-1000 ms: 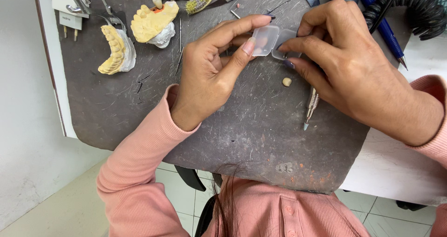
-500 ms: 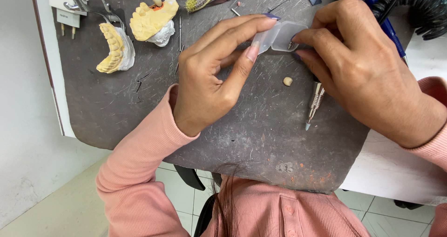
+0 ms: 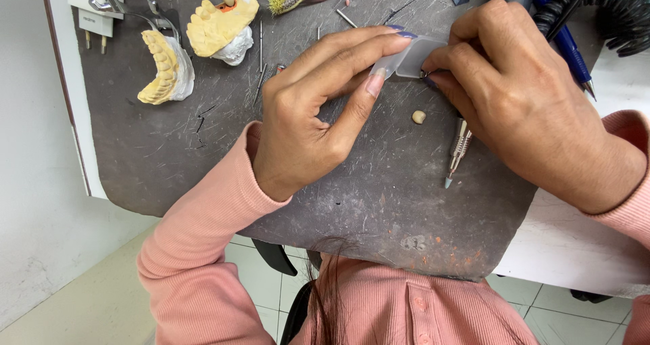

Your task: The person holds a small dental crown in one hand and grinds and shapes it with a rotary grinding tool, repositioning the crown repeatedly. They then set the tool down, open a small plastic container, and continue finishing the crown by hand with a small abrasive piece.

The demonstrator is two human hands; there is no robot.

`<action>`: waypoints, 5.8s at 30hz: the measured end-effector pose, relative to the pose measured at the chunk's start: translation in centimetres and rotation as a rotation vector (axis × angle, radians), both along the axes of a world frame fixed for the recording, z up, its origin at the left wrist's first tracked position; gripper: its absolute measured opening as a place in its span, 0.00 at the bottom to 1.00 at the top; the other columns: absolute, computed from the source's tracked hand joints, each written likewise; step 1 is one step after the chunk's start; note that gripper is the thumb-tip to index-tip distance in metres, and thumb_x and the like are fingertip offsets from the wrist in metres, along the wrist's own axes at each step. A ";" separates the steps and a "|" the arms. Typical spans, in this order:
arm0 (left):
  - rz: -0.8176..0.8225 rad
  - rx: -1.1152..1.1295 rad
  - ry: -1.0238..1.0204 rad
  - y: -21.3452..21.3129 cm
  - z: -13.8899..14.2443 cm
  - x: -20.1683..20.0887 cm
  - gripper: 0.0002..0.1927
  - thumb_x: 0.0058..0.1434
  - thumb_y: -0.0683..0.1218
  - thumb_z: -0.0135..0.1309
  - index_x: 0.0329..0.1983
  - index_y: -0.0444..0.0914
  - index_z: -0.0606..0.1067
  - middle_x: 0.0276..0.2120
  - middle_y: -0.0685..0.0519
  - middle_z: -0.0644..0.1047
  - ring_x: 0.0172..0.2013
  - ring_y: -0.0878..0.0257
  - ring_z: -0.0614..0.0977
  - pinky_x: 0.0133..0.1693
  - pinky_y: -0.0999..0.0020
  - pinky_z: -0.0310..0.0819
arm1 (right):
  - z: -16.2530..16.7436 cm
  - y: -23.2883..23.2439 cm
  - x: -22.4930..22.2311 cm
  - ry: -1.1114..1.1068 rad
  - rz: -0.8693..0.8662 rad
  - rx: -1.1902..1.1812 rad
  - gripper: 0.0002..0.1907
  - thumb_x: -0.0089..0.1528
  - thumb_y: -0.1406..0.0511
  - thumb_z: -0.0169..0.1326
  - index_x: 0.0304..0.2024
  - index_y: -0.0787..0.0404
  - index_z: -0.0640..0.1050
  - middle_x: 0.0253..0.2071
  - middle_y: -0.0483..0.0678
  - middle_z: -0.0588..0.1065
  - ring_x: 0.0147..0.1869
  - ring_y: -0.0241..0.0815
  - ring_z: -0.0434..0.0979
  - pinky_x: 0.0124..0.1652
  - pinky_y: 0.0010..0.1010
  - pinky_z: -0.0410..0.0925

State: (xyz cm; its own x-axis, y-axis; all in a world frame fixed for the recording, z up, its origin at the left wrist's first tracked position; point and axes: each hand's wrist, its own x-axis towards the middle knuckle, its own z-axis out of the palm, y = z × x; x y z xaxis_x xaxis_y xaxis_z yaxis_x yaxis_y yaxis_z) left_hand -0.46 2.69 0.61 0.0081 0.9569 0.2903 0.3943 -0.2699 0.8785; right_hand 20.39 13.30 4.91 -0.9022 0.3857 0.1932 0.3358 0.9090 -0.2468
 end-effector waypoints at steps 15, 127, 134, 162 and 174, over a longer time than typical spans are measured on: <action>0.022 -0.010 0.023 0.0 0.3 -0.1 0.12 0.77 0.34 0.55 0.61 0.37 0.75 0.58 0.50 0.78 0.52 0.65 0.86 0.51 0.77 0.88 | -0.7 0.5 0.7 -0.037 0.039 -0.195 0.13 0.56 0.68 0.66 0.41 0.64 0.80 0.43 0.50 0.69 0.48 0.52 0.69 0.47 0.41 0.67; -0.275 -0.668 -0.918 0.0 -3.3 1.4 0.20 0.79 0.57 0.44 0.40 0.38 0.74 0.28 0.59 0.72 0.26 0.74 0.72 0.26 0.80 0.67 | 0.3 1.4 1.0 0.232 -0.202 -0.868 0.06 0.62 0.74 0.59 0.42 0.69 0.80 0.48 0.52 0.76 0.50 0.38 0.82 0.50 0.25 0.78; -0.262 -0.625 -0.823 -0.2 -3.2 1.7 0.21 0.79 0.57 0.43 0.41 0.37 0.76 0.25 0.60 0.70 0.24 0.75 0.71 0.26 0.81 0.65 | -1.3 0.0 1.6 0.291 -0.272 -0.997 0.07 0.62 0.72 0.60 0.43 0.66 0.81 0.46 0.50 0.79 0.47 0.34 0.81 0.45 0.20 0.76; -0.064 -0.529 -0.859 -1.2 -3.1 3.0 0.21 0.80 0.57 0.43 0.41 0.36 0.76 0.21 0.59 0.71 0.23 0.74 0.69 0.25 0.79 0.61 | 0.6 -1.7 -0.3 0.264 0.005 -0.250 0.15 0.56 0.79 0.63 0.46 0.74 0.81 0.47 0.60 0.78 0.45 0.49 0.83 0.41 0.32 0.77; -0.122 -0.504 -0.851 -1.3 -3.1 3.2 0.21 0.81 0.57 0.44 0.40 0.38 0.74 0.23 0.61 0.70 0.21 0.77 0.69 0.25 0.81 0.61 | -1.2 -2.3 0.9 0.430 -0.342 -0.933 0.12 0.64 0.77 0.56 0.50 0.68 0.78 0.49 0.54 0.78 0.47 0.36 0.81 0.43 0.19 0.75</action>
State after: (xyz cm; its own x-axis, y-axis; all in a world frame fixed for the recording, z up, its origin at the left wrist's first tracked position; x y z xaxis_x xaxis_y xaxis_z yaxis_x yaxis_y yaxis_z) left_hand 2.73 1.36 -2.45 0.0925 0.9764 -0.1953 -0.4254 0.2161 0.8788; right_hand 21.31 11.02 3.67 -0.6458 0.7628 -0.0322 0.2558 0.1765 -0.9505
